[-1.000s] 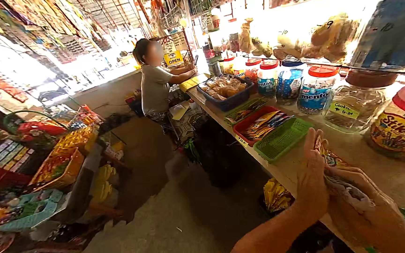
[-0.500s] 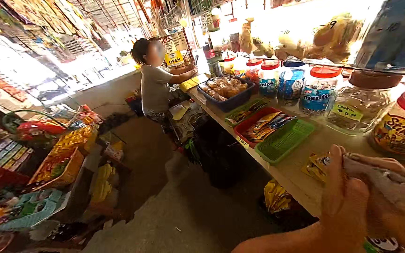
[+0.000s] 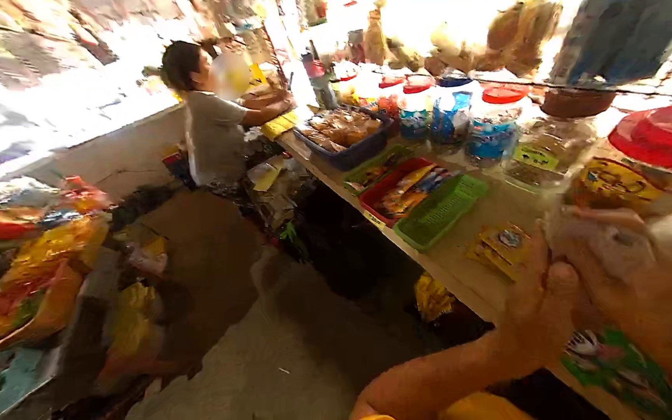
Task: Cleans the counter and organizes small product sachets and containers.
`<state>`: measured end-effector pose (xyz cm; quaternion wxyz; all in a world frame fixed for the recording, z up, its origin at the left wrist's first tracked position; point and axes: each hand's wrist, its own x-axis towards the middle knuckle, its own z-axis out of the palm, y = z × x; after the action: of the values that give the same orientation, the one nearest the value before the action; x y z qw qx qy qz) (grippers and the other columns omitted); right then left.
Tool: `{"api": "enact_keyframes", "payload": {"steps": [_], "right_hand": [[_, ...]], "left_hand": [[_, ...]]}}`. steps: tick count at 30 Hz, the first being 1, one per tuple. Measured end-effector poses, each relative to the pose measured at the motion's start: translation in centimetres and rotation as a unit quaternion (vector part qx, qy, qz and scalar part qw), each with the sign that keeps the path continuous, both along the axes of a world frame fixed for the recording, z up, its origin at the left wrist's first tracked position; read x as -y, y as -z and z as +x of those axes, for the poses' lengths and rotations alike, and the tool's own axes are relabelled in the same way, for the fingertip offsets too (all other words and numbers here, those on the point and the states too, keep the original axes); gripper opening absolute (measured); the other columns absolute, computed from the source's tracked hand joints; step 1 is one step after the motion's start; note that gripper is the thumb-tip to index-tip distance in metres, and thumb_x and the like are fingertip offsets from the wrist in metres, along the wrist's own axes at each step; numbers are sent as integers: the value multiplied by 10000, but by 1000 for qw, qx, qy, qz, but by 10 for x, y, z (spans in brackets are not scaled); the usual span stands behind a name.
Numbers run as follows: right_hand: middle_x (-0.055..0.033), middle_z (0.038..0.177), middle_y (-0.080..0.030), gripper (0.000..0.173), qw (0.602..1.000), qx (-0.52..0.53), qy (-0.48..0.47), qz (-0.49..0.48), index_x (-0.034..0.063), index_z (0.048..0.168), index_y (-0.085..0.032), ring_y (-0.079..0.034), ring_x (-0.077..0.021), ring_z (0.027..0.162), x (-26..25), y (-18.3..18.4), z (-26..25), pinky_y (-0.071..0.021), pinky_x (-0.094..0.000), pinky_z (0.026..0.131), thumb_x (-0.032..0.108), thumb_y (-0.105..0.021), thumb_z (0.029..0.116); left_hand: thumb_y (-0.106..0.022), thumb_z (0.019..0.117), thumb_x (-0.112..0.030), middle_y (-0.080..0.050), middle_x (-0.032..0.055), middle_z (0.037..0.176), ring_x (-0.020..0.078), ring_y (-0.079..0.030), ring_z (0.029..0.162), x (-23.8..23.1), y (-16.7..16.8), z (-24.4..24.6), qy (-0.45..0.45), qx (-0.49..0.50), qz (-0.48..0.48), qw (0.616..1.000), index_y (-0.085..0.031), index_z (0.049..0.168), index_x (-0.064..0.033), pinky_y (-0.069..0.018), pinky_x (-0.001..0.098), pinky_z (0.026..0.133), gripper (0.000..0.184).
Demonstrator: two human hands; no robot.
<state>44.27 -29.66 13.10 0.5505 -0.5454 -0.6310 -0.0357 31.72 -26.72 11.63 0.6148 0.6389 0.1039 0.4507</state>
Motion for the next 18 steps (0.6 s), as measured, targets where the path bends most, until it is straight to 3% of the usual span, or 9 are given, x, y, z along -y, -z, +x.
{"api": "enact_keyframes", "payload": {"steps": [2, 4, 7, 9, 10, 11, 12, 14, 18], "right_hand": [[-84, 1194, -660, 422, 998, -43, 51, -22, -67, 1267, -584, -617, 5, 1095, 8, -15, 15, -528, -214, 967, 261, -611, 1003], [-21, 1201, -659, 430, 991, -55, 116, -20, -39, 1314, -554, -611, 45, 1100, 23, -31, 25, -529, -199, 980, 246, -630, 1001], [7, 1156, -673, 430, 980, -42, 195, 23, 4, 1326, -558, -647, 16, 1061, 46, -41, 46, -553, -225, 957, 287, -649, 1015], [2, 943, -695, 300, 974, -57, 212, 63, 51, 1159, -649, -689, -41, 839, 55, -31, 61, -596, -248, 743, 306, -666, 1002], [6, 900, -696, 278, 972, -53, 214, 84, 53, 1103, -660, -691, -54, 796, 56, -30, 62, -592, -251, 703, 312, -661, 1002], [18, 946, -696, 282, 971, -41, 217, 95, 38, 1122, -652, -691, -36, 850, 57, -34, 56, -590, -236, 752, 294, -658, 1003], [33, 1119, -677, 343, 974, -33, 210, 83, 17, 1255, -597, -663, -4, 1024, 58, -42, 49, -568, -221, 906, 260, -639, 1017], [6, 1277, -636, 425, 978, -12, 195, 77, -24, 1361, -528, -605, 11, 1173, 55, -51, 38, -519, -211, 1025, 201, -635, 1017], [-102, 1210, -659, 402, 978, 48, 192, 61, -33, 1317, -589, -637, -87, 1121, 53, -44, 40, -538, -270, 976, 218, -645, 1008]], "left_hand": [[-282, 1111, -183, -438, 334, 1483, 197, -503, 1347, -2, 2, 2, 35, -58, -22, 997, -286, 1495, 194, -402, 305, 1127, 538], [-363, 1100, -141, -619, 245, 1311, 156, -631, 1119, -12, 2, 1, 23, -167, -37, 985, -492, 1420, 117, -505, 305, 974, 431], [-453, 1090, -180, -714, 139, 1052, 142, -676, 907, -42, 22, -3, -30, -280, 17, 959, -664, 1238, 26, -549, 331, 844, 330], [-492, 1081, -202, -686, 110, 893, 134, -644, 769, -62, 35, -4, -61, -301, 42, 951, -686, 1147, 26, -550, 336, 743, 306], [-510, 1078, -213, -683, 117, 881, 150, -645, 753, -71, 36, -3, -60, -316, 44, 946, -681, 1145, 27, -556, 354, 735, 302], [-531, 1071, -223, -684, 117, 883, 162, -648, 750, -77, 37, 0, -55, -330, 48, 941, -677, 1151, 17, -559, 369, 731, 291], [-566, 1057, -228, -692, 113, 898, 171, -652, 758, -81, 37, 7, -51, -335, 56, 939, -682, 1157, -1, -557, 381, 729, 274], [-619, 1028, -214, -713, 140, 968, 226, -689, 818, -84, 39, 25, -30, -325, 100, 940, -686, 1166, -16, -577, 437, 759, 251], [-638, 1014, -176, -690, 234, 1135, 354, -693, 1000, -77, 25, 63, 27, -359, 157, 920, -616, 1287, 30, -554, 527, 889, 343]]}}
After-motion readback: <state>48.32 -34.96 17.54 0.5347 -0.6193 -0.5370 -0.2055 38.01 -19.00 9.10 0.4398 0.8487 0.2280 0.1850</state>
